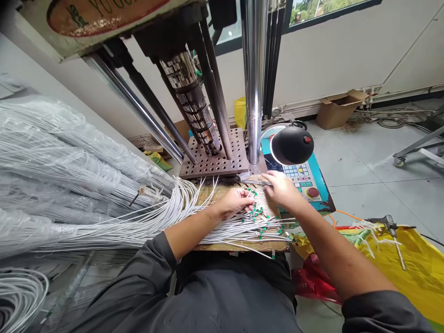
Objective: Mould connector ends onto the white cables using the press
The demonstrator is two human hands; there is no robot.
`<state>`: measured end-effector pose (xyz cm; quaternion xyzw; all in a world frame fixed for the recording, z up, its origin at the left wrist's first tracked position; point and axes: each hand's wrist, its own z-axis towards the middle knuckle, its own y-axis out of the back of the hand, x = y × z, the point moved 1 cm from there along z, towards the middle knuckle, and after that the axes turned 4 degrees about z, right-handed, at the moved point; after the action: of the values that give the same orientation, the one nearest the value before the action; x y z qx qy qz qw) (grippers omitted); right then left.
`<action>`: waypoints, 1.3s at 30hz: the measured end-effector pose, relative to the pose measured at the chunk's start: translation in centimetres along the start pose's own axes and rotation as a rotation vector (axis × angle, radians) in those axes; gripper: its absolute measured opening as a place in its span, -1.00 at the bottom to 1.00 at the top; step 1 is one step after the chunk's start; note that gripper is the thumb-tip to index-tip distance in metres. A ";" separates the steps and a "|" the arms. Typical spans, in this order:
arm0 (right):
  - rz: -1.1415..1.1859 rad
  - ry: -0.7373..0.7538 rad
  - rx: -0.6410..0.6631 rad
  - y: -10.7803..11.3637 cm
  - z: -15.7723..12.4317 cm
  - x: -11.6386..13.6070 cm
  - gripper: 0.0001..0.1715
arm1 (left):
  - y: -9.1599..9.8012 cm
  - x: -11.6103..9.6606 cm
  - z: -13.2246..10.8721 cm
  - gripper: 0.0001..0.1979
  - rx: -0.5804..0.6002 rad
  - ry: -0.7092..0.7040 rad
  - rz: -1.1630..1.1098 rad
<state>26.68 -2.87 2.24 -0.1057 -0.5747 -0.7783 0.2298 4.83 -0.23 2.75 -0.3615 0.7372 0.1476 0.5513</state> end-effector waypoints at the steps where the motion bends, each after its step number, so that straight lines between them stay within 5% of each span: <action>1: -0.043 0.001 0.081 -0.6 0.6 -0.3 -0.49 | 0.1 0.2 0.2 -0.60 -0.025 -0.009 0.008; 5: -0.057 0.004 0.304 -1.5 1.8 -0.2 -0.56 | 1.3 0.9 0.6 -0.64 -0.181 -0.105 0.122; 9: 0.038 0.017 0.391 -1.3 1.2 1.0 -0.56 | 2.4 1.2 0.6 -0.83 -0.299 -0.240 0.517; 17: 0.306 -0.106 0.329 -2.5 -0.2 1.2 -0.45 | 1.9 1.5 0.3 -0.91 -0.304 -0.324 0.890; 39: 0.388 -0.101 0.446 -1.3 0.1 0.9 -0.25 | 0.1 3.3 -0.2 -0.86 -0.407 -0.305 0.967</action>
<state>25.25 -2.74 1.58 -0.1993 -0.7111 -0.5682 0.3630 4.20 -1.54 -0.22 -0.0553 0.6877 0.5747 0.4401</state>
